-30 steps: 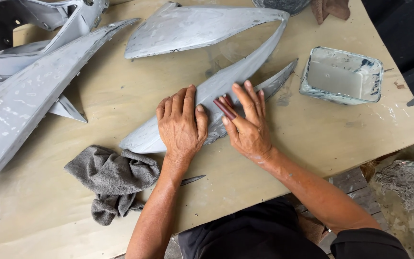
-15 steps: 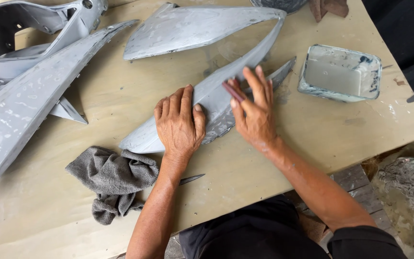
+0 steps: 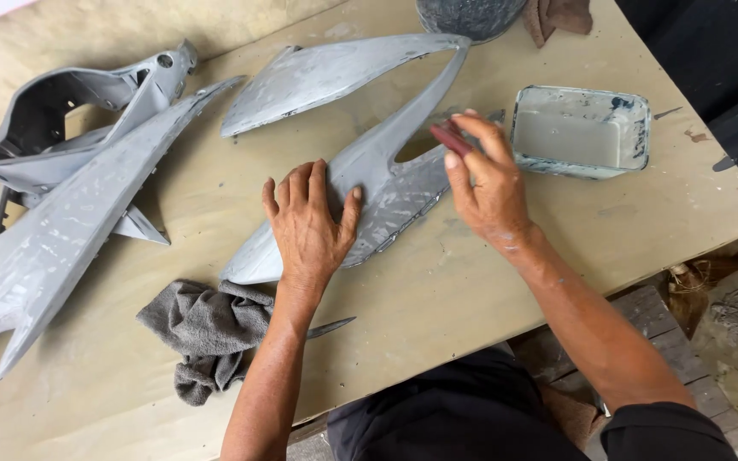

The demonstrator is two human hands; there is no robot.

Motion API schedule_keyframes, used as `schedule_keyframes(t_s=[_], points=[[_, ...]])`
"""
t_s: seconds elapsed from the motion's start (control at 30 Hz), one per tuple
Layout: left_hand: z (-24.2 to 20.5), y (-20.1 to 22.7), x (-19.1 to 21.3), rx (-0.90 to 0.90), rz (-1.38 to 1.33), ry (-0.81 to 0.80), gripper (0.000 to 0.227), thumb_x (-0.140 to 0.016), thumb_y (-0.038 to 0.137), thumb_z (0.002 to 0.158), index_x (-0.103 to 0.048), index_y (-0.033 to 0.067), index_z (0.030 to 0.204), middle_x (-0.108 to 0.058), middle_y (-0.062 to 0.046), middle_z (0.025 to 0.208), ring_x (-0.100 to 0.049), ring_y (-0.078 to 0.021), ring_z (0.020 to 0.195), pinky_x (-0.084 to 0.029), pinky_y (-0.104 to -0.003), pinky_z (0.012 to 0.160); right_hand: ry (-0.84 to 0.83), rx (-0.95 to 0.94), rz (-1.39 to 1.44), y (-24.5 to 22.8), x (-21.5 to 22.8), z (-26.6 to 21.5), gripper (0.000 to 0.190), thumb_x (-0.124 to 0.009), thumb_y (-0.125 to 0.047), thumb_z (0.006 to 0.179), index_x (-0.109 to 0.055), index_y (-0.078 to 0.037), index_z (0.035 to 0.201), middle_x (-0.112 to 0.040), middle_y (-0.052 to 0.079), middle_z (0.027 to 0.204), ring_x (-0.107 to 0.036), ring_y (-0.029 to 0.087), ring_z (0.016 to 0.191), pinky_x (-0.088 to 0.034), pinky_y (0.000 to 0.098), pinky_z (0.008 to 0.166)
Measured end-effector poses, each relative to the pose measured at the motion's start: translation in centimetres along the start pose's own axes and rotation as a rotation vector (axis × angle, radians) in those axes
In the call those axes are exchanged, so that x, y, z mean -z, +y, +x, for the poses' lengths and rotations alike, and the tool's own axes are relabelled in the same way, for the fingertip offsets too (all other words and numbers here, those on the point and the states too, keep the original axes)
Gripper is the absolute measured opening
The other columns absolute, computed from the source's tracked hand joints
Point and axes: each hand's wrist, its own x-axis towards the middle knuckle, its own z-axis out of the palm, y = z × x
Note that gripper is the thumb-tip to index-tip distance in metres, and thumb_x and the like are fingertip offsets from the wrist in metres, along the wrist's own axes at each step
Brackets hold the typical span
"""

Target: The person sands a gray car body panel on a workbench using a sanding block. They hold the panel steady with one hand while moving the sanding block back and forth across the surface to smooth it. A container of water and a cloth are visible on the table.

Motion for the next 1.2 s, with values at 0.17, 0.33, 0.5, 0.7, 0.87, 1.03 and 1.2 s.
schedule_keyframes(t_s=[0.17,0.33,0.5,0.7,0.87,1.03,1.2], points=[[1.5,3.7,-1.5,-0.09,-0.117,-0.046,0.048,-0.056,0.037,0.099,-0.064,0.001,0.129,-0.062,-0.019,0.124,-0.057,-0.0366,0.123,-0.033,-0.059,0.11,-0.036,-0.048,-0.295,7.8,5.8,-1.9,0.023,-0.059,-0.017,0.112,-0.074,-0.002,0.105,-0.067,0.01,0.113,-0.069,0.035,0.108,-0.051,0.0421,0.092],[3.5,12.7,-2.8,-0.259,-0.266,-0.066,0.035,-0.062,0.019,0.092,-0.066,0.0006,0.121,-0.064,-0.016,0.126,-0.057,-0.0305,0.127,-0.038,-0.055,0.118,-0.262,-0.222,-0.675,7.7,11.3,0.0,0.029,-0.061,-0.017,0.114,-0.078,0.002,0.099,-0.071,0.013,0.095,-0.061,0.025,0.062,-0.051,0.0378,0.06],[4.8,18.3,-10.6,-0.376,-0.262,-0.196,0.051,-0.063,0.025,0.086,-0.056,0.0014,0.131,-0.063,-0.014,0.125,-0.065,-0.0316,0.114,-0.041,-0.054,0.116,-0.765,-0.6,-0.681,12.2,12.5,1.6,0.024,-0.072,-0.033,0.095,-0.079,-0.013,0.107,-0.078,0.01,0.101,-0.07,0.037,0.08,-0.056,0.0463,0.076],[5.4,21.1,-17.2,-0.403,-0.037,-0.606,0.071,-0.078,0.068,0.072,-0.067,0.0127,0.115,-0.072,-0.004,0.111,-0.067,-0.0286,0.102,-0.033,-0.062,0.111,-0.889,-0.615,-0.722,13.4,11.8,3.1,0.025,-0.072,-0.027,0.09,-0.08,-0.012,0.109,-0.08,0.01,0.102,-0.072,0.032,0.085,-0.056,0.0444,0.08],[7.7,21.1,-17.9,-0.309,-0.011,-0.737,0.061,-0.086,0.058,0.069,-0.073,0.0245,0.119,-0.073,-0.003,0.105,-0.066,-0.0251,0.107,-0.028,-0.068,0.12,-0.981,-0.719,-0.733,14.2,12.1,3.5,0.03,-0.071,-0.036,0.094,-0.082,-0.012,0.107,-0.08,0.009,0.094,-0.068,0.031,0.08,-0.056,0.0452,0.077],[7.1,21.4,-19.0,-0.267,-0.014,-0.655,0.041,-0.081,0.044,0.075,-0.078,0.0189,0.108,-0.071,-0.007,0.114,-0.065,-0.027,0.109,-0.029,-0.071,0.12,-0.968,-0.721,-0.807,13.4,13.0,3.3,0.03,-0.069,-0.04,0.097,-0.083,-0.015,0.104,-0.081,0.007,0.086,-0.067,0.03,0.072,-0.055,0.0415,0.072],[5.1,20.4,-17.7,-0.275,-0.25,-0.294,0.024,-0.068,0.021,0.077,-0.073,0.0068,0.095,-0.067,-0.015,0.108,-0.06,-0.0365,0.117,-0.031,-0.069,0.12,-0.884,-0.502,-1.0,11.9,14.0,2.7,0.034,-0.057,-0.045,0.107,-0.081,-0.02,0.11,-0.082,0.004,0.096,-0.075,0.032,0.073,-0.059,0.0408,0.066]])
